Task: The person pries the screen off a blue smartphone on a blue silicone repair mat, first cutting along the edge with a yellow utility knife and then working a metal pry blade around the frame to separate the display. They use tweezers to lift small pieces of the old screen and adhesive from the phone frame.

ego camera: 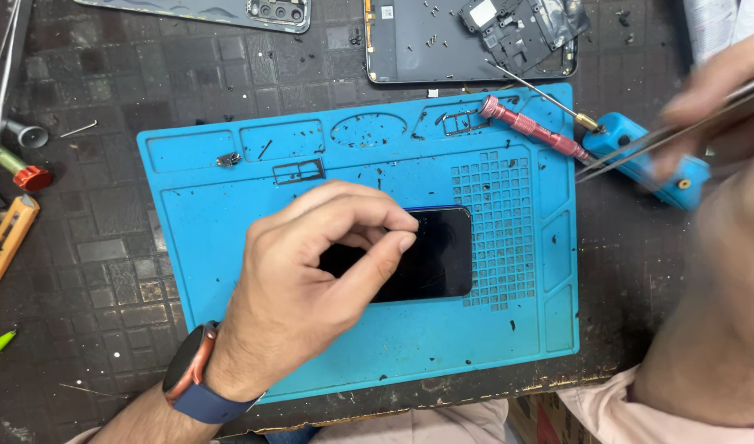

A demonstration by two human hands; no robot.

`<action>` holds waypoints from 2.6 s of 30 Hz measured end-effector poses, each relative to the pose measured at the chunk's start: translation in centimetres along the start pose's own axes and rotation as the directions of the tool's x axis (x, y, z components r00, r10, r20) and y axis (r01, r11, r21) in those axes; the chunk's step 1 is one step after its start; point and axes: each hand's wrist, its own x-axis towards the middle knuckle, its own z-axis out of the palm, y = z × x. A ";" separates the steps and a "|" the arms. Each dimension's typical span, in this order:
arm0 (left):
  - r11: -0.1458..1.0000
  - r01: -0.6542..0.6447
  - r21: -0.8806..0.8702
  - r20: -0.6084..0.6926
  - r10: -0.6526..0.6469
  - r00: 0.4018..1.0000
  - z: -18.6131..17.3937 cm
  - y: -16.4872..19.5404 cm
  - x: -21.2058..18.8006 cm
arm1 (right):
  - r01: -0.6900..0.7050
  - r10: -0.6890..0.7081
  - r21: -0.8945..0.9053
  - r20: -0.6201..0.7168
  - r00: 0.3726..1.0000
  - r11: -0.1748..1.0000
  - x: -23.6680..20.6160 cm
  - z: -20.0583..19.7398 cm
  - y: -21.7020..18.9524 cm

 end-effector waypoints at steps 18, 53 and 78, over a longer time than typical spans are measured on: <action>0.999 0.031 0.015 -0.058 -0.031 0.998 -0.3 -0.9 0.6 | 0.064 -0.115 0.239 0.202 0.973 0.969 -0.4 7.7 -1.5; 0.998 0.052 0.024 -0.072 -0.051 0.996 -0.3 -1.3 0.3 | 0.043 -0.136 0.340 0.256 0.957 0.939 -0.8 8.5 -1.0; 0.728 -0.311 0.611 0.226 0.216 0.950 -2.8 -1.0 1.1 | -0.292 0.287 0.443 0.082 0.955 0.848 0.8 7.7 -1.8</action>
